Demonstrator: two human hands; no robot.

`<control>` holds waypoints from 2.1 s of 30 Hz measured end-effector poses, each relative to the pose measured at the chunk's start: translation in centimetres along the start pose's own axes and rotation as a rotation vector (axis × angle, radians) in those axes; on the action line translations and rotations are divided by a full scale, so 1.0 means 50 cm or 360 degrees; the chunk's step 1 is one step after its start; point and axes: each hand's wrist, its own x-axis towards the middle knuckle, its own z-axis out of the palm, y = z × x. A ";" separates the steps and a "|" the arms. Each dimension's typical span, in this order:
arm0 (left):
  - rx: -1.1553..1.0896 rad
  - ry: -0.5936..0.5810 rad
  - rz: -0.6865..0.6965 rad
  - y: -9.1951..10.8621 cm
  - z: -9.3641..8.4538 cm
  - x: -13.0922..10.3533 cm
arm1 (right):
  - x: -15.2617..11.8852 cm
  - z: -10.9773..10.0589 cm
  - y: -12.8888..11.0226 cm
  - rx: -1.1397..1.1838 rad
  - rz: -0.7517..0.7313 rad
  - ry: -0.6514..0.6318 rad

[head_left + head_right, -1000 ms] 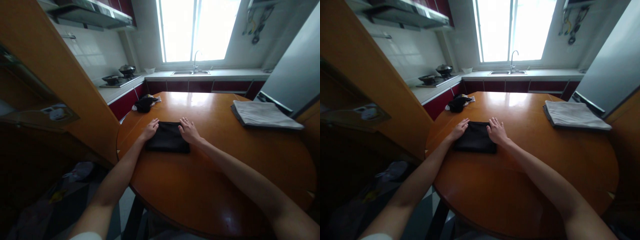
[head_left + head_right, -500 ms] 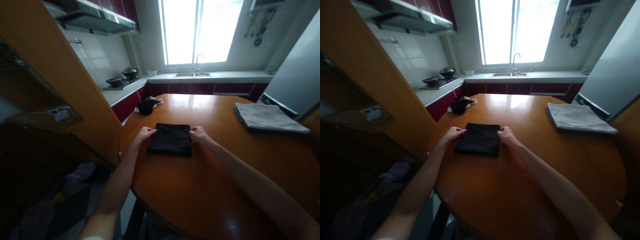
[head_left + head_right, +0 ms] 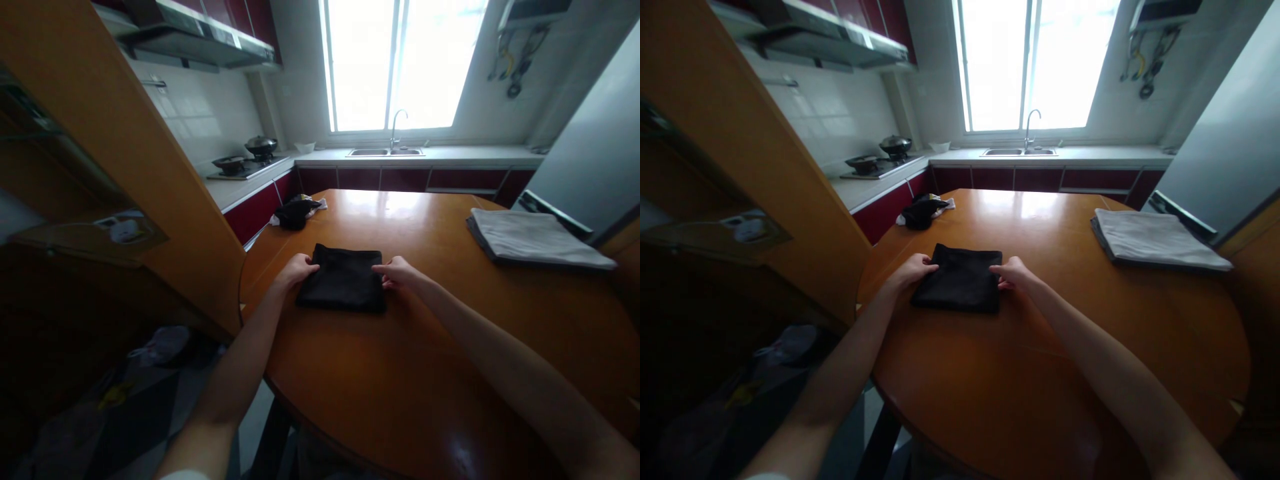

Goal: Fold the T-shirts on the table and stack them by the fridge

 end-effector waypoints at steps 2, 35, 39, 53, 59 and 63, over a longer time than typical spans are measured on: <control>-0.0039 0.0050 0.0008 0.002 0.002 -0.001 | 0.008 0.004 0.002 -0.0015 -0.0054 0.0050; -0.0032 0.0332 0.1528 0.184 0.032 -0.095 | -0.067 -0.173 0.062 0.0542 -0.0726 0.0101; 0.0069 0.0409 0.1808 0.287 0.071 -0.110 | -0.094 -0.269 0.086 0.0584 -0.0938 0.0220; -0.0122 0.0089 0.2367 0.605 0.355 -0.028 | -0.153 -0.649 0.161 0.0819 -0.1268 0.1119; -0.0185 -0.0195 0.2321 0.718 0.498 0.065 | -0.124 -0.842 0.132 0.0482 -0.1395 0.1496; -0.0265 -0.0234 0.2258 0.775 0.564 0.110 | -0.088 -0.930 0.103 0.0254 -0.1467 0.1685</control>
